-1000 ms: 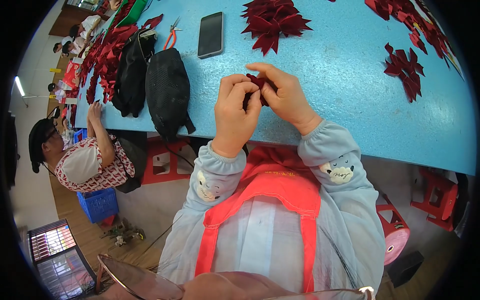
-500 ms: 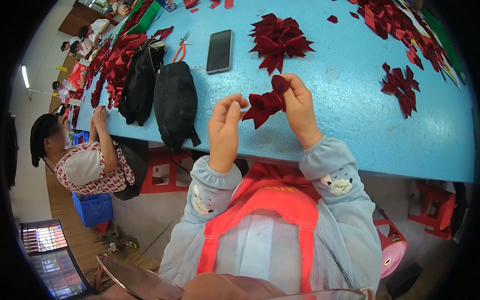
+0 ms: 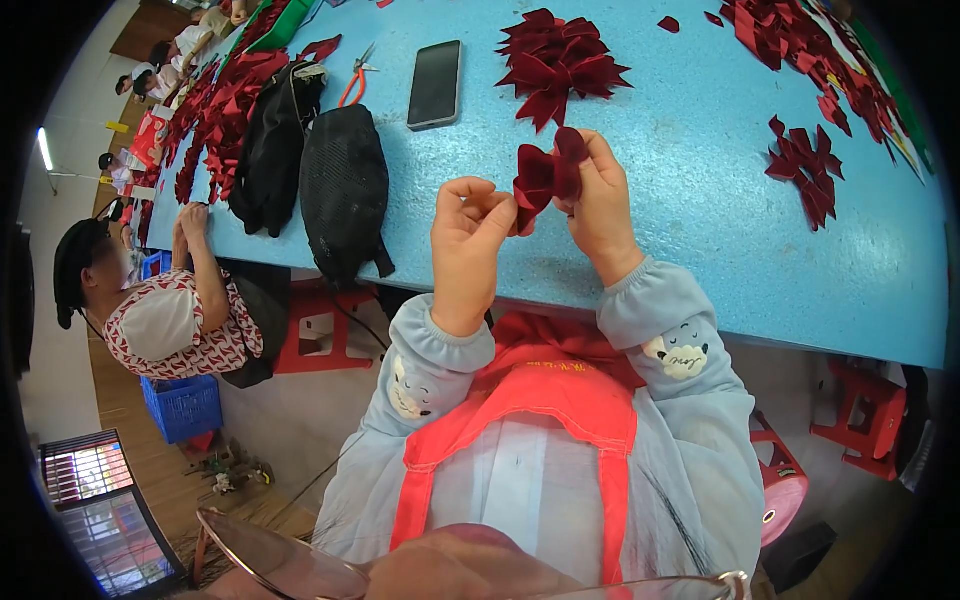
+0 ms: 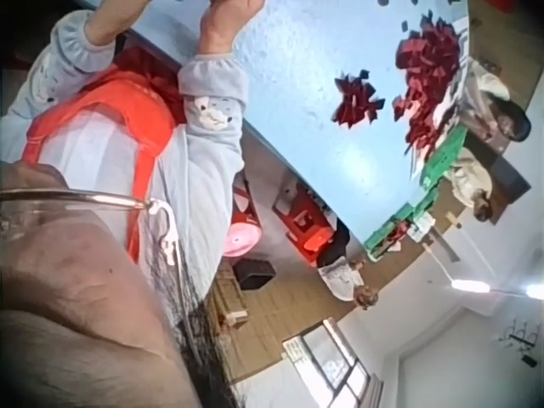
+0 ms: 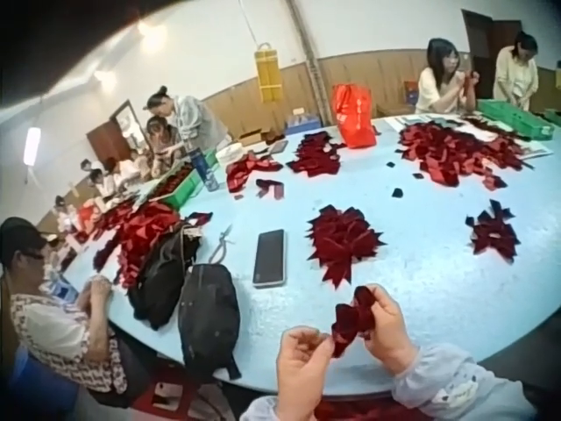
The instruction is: Manually folding and assembling decorative red bows from fabric pieces.
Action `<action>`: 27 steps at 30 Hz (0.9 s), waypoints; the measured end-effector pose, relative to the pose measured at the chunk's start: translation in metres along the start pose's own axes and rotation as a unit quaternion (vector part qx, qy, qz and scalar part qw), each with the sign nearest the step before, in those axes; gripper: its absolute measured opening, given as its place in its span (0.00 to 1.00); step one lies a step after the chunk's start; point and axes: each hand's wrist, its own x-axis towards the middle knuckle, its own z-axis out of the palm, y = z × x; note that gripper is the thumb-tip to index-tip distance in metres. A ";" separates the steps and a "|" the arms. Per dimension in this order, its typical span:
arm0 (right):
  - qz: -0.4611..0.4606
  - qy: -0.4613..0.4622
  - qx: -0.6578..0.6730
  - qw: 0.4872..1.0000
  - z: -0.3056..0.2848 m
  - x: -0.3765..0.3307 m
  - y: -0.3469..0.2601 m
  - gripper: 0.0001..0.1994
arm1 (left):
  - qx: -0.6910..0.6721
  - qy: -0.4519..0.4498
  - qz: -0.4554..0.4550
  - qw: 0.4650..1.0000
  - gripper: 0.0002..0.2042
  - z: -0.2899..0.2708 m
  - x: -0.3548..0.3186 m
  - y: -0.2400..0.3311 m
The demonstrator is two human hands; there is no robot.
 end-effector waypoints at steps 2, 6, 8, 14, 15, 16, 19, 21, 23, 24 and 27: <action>-0.001 -0.014 0.022 1.000 -0.003 0.001 0.002 0.09 | -0.024 -0.030 -0.034 0.999 0.06 0.003 -0.004 -0.003; -0.013 0.023 0.029 0.999 0.013 -0.002 0.001 0.07 | 0.024 -0.057 -0.088 0.994 0.06 0.008 -0.010 -0.017; -0.019 0.050 0.030 0.998 0.016 -0.003 -0.001 0.07 | 0.056 -0.065 -0.110 0.990 0.07 0.009 -0.009 -0.016; -0.006 0.035 0.022 0.999 0.013 -0.003 -0.004 0.07 | 0.247 0.002 0.167 0.954 0.07 0.008 0.003 0.000; 0.000 0.030 0.026 0.999 0.013 -0.004 -0.004 0.07 | 0.262 -0.012 0.173 0.949 0.07 0.008 0.004 0.001; 0.001 0.032 0.029 0.999 0.012 -0.004 -0.003 0.07 | 0.264 -0.013 0.171 0.949 0.07 0.009 0.003 0.001; -0.013 0.032 0.024 0.999 0.010 -0.003 -0.001 0.07 | 0.231 -0.005 0.139 0.963 0.07 0.012 0.001 -0.003; -0.005 0.016 0.039 0.999 0.006 -0.002 0.002 0.07 | 0.223 -0.002 0.147 0.964 0.07 0.012 0.002 -0.005; 0.013 -0.017 0.065 0.998 0.003 -0.003 0.004 0.07 | 0.204 0.007 0.162 0.966 0.06 0.014 0.004 -0.006; 0.013 -0.015 0.065 0.998 0.002 -0.002 0.004 0.07 | 0.204 0.005 0.160 0.966 0.06 0.015 0.005 -0.006; 0.006 -0.017 0.062 0.998 0.003 0.000 0.005 0.07 | 0.218 0.010 0.193 0.957 0.06 0.020 0.006 -0.005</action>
